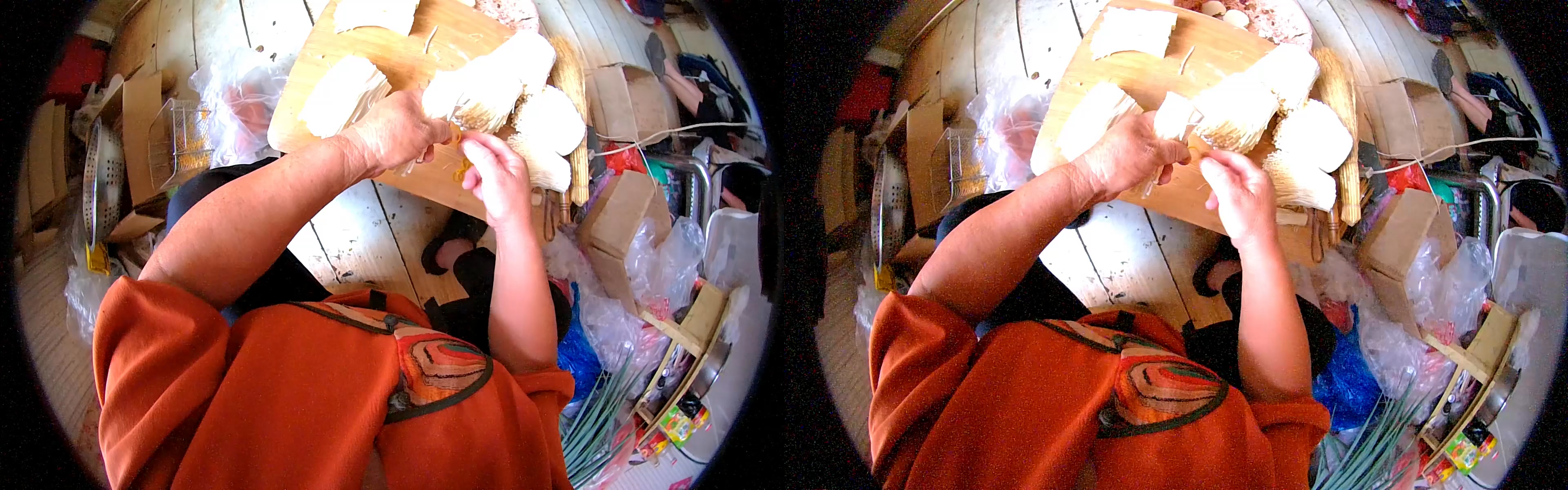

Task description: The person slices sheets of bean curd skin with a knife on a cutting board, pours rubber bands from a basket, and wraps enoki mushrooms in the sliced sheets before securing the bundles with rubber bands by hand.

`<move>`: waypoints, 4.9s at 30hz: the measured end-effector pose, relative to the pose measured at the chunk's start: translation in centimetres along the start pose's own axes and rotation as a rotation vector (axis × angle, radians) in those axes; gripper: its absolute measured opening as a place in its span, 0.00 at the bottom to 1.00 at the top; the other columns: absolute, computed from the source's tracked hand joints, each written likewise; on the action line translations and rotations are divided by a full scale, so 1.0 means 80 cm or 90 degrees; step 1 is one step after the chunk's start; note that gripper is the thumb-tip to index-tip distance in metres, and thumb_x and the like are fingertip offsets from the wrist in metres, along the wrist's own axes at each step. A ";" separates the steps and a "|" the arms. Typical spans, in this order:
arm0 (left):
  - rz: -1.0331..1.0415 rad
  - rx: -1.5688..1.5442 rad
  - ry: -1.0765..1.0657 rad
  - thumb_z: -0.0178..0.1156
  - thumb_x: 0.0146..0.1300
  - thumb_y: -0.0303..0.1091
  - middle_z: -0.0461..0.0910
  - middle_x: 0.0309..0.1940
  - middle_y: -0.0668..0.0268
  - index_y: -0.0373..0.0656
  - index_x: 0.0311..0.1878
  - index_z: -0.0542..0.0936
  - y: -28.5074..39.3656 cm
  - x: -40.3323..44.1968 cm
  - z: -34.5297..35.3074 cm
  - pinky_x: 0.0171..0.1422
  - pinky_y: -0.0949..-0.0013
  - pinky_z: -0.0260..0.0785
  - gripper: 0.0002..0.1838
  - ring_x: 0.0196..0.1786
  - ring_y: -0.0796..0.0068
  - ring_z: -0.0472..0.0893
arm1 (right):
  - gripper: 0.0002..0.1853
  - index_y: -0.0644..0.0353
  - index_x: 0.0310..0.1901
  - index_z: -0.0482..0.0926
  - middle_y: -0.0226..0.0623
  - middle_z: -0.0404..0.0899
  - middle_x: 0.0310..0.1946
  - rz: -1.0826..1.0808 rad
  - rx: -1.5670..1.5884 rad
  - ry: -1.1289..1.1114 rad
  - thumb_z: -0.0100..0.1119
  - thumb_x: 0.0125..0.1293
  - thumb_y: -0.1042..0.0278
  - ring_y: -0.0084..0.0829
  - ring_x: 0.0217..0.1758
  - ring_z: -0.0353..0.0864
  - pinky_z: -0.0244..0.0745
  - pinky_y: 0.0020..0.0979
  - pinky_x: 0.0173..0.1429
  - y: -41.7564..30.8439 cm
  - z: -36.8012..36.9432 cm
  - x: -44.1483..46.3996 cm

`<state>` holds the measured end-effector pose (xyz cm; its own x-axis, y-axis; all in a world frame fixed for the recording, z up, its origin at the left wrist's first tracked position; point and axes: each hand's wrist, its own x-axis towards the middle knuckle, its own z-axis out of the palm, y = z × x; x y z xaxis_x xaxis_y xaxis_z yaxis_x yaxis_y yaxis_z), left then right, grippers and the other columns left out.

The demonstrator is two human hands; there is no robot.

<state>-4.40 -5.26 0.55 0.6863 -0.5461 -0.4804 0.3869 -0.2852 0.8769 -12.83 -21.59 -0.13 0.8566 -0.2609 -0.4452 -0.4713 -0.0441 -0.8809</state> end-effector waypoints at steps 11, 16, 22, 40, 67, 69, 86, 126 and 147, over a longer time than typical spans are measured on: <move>-0.001 0.127 -0.017 0.58 0.58 0.34 0.77 0.20 0.65 0.34 0.39 0.77 -0.009 0.002 -0.006 0.31 0.70 0.71 0.12 0.23 0.75 0.76 | 0.07 0.63 0.38 0.76 0.40 0.80 0.34 -0.027 0.522 -0.236 0.49 0.68 0.70 0.23 0.21 0.74 0.61 0.20 0.20 -0.008 0.006 -0.015; -0.019 -0.046 -0.054 0.61 0.61 0.30 0.75 0.24 0.67 0.39 0.35 0.75 -0.008 -0.002 -0.004 0.29 0.73 0.67 0.06 0.25 0.78 0.74 | 0.16 0.67 0.52 0.77 0.36 0.81 0.25 0.085 0.353 -0.317 0.48 0.69 0.68 0.21 0.14 0.74 0.61 0.18 0.15 -0.005 0.002 -0.013; -0.058 -0.145 -0.143 0.62 0.59 0.31 0.77 0.26 0.66 0.38 0.38 0.77 -0.012 -0.003 -0.015 0.29 0.74 0.68 0.08 0.24 0.77 0.74 | 0.21 0.59 0.62 0.72 0.30 0.78 0.24 -0.008 0.104 -0.094 0.56 0.69 0.68 0.17 0.15 0.71 0.61 0.17 0.16 -0.024 0.005 -0.019; -0.094 0.141 -0.413 0.67 0.50 0.26 0.74 0.23 0.73 0.42 0.49 0.74 -0.003 -0.019 -0.008 0.25 0.77 0.64 0.21 0.23 0.83 0.72 | 0.15 0.61 0.43 0.79 0.29 0.81 0.33 -0.199 -0.088 -0.274 0.68 0.53 0.74 0.18 0.37 0.78 0.75 0.24 0.44 -0.007 -0.003 -0.014; 0.069 0.136 0.023 0.50 0.65 0.41 0.80 0.42 0.59 0.37 0.57 0.72 0.050 0.005 -0.098 0.51 0.69 0.73 0.22 0.43 0.70 0.79 | 0.24 0.61 0.56 0.76 0.49 0.78 0.49 -0.196 -0.592 -0.342 0.62 0.57 0.64 0.43 0.42 0.82 0.76 0.40 0.52 -0.014 0.014 -0.044; 0.098 0.491 0.102 0.54 0.63 0.36 0.82 0.44 0.56 0.38 0.56 0.73 0.073 0.023 -0.112 0.53 0.66 0.73 0.20 0.44 0.66 0.82 | 0.23 0.61 0.54 0.76 0.49 0.78 0.48 -0.204 -0.606 -0.356 0.62 0.57 0.64 0.45 0.44 0.81 0.76 0.42 0.52 -0.006 0.020 -0.053; 0.136 0.885 0.351 0.59 0.58 0.34 0.80 0.53 0.65 0.52 0.52 0.75 0.047 0.222 -0.153 0.62 0.51 0.62 0.17 0.59 0.62 0.76 | 0.14 0.60 0.45 0.77 0.46 0.77 0.34 -0.237 -0.625 -0.348 0.56 0.57 0.69 0.46 0.37 0.80 0.76 0.45 0.40 0.022 0.023 -0.064; 0.092 0.653 0.085 0.58 0.57 0.32 0.80 0.51 0.63 0.50 0.42 0.87 -0.022 -0.016 -0.111 0.68 0.68 0.63 0.12 0.60 0.62 0.73 | 0.30 0.69 0.37 0.83 0.48 0.84 0.33 0.007 -0.238 -0.068 0.63 0.57 0.41 0.40 0.38 0.85 0.77 0.36 0.44 0.014 0.138 0.044; 0.079 0.721 0.108 0.56 0.57 0.36 0.77 0.42 0.48 0.43 0.39 0.80 -0.057 0.022 -0.110 0.56 0.57 0.71 0.10 0.49 0.52 0.79 | 0.15 0.70 0.37 0.80 0.39 0.82 0.29 0.109 0.104 -0.167 0.58 0.56 0.65 0.28 0.30 0.81 0.74 0.29 0.36 0.031 0.125 0.071</move>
<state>0.51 2.01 -4.44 0.7882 -0.5317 -0.3099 -0.4055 -0.8275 0.3883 -7.04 -13.55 -6.43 0.8031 0.0060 -0.5959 -0.5907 0.1395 -0.7947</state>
